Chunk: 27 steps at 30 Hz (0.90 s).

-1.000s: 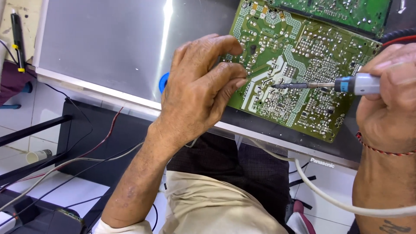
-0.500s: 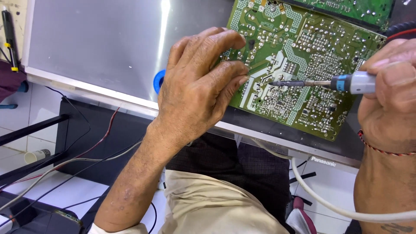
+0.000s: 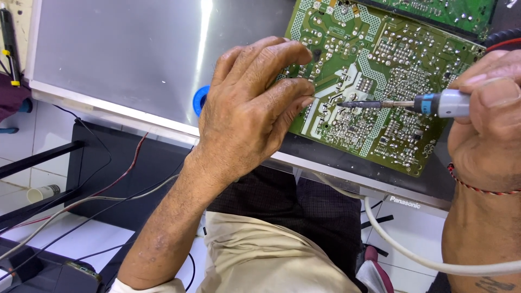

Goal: A person uses a soldering iron and solder wire to repair or assemble components on a printed circuit board.

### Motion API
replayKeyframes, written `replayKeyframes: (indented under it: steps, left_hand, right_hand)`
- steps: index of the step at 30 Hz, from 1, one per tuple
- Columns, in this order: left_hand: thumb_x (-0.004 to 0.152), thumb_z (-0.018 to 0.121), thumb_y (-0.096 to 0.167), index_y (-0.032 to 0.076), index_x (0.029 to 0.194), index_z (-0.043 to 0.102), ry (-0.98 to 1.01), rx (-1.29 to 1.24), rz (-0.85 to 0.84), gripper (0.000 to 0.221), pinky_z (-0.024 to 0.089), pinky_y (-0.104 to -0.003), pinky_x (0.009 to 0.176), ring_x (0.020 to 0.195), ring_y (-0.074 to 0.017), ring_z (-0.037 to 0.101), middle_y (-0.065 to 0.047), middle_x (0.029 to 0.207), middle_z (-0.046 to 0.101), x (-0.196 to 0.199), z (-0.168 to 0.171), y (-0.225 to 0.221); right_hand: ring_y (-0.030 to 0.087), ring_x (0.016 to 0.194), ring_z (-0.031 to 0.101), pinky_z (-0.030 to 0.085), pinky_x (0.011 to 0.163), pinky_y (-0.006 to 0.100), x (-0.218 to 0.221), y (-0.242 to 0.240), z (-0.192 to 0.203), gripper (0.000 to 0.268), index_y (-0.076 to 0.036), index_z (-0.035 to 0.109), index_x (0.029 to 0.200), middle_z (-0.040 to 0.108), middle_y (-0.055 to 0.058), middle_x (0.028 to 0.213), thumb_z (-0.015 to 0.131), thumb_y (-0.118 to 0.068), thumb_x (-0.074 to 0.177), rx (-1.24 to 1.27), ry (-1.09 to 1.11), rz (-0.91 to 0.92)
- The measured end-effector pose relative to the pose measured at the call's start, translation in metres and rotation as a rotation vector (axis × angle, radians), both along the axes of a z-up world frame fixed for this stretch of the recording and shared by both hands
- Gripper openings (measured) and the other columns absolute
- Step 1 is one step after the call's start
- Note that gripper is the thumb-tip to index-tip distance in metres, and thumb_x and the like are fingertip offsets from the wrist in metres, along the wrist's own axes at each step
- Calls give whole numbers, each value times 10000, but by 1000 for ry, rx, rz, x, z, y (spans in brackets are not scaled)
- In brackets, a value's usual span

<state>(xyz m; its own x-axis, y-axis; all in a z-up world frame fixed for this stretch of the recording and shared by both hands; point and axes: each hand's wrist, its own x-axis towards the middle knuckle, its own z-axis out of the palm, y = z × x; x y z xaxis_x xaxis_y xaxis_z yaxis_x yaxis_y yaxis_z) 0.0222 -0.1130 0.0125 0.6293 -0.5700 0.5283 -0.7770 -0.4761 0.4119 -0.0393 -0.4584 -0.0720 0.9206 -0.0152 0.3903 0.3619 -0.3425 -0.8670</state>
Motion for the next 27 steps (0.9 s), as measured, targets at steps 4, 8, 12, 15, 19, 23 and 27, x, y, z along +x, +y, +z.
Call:
replayKeyframes:
  steps: [4, 8, 12, 15, 19, 23, 27]
  left_hand:
    - [1069, 525, 157, 63, 1039, 621, 1, 3, 0, 138, 444, -495, 938, 1159, -353, 596, -121, 1222, 560, 0, 0, 0]
    - [1064, 550, 166, 58, 1036, 620, 0, 1, 18, 131, 452, -491, 932, 1146, -353, 596, -111, 1215, 572, 0, 0, -1]
    - [1061, 565, 166, 69, 1041, 623, -5, 2, 26, 115, 457, -488, 928, 1149, -349, 602, -106, 1214, 574, 0, -2, -1]
    - [1065, 551, 163, 65, 1043, 620, 7, 4, 19, 121, 451, -495, 937, 1151, -353, 595, -109, 1220, 568, 0, -1, -1]
    - [1060, 566, 153, 56, 1037, 628, -3, -1, 15, 118, 455, -489, 930, 1144, -354, 604, -116, 1216, 576, 0, -2, -1]
    - [1062, 566, 147, 62, 1037, 629, -15, 10, 15, 109, 453, -487, 922, 1145, -349, 604, -114, 1216, 570, 0, -2, 0]
    - [1063, 573, 158, 65, 1042, 626, -18, 18, 24, 109, 466, -489, 924, 1152, -347, 608, -108, 1226, 573, -1, -4, -1]
  right_hand:
    - [283, 859, 453, 461, 796, 378, 1, 0, 1, 63, -40, 468, 1050, 455, 111, 1096, 467, -81, 1098, -1, 6, 1]
    - [280, 861, 460, 463, 799, 378, 2, 0, 2, 75, -41, 473, 1064, 461, 109, 1096, 472, -103, 1105, -2, 15, -1]
    - [277, 864, 466, 465, 802, 378, 1, 1, 4, 91, -42, 479, 1078, 466, 107, 1097, 477, -126, 1112, -3, 26, -4]
    - [275, 865, 471, 466, 804, 378, -1, 2, 5, 102, -43, 483, 1087, 469, 105, 1097, 481, -141, 1116, -4, 34, -5]
    - [274, 867, 475, 468, 805, 378, -1, 3, 6, 115, -43, 486, 1096, 472, 104, 1097, 484, -155, 1121, -5, 39, -6]
    - [271, 870, 481, 470, 808, 378, 1, 4, 7, 135, -44, 492, 1109, 478, 102, 1098, 489, -178, 1128, -6, 48, -10]
    - [268, 872, 488, 472, 811, 378, 1, 5, 9, 156, -45, 498, 1123, 483, 100, 1098, 495, -200, 1134, -8, 56, -13]
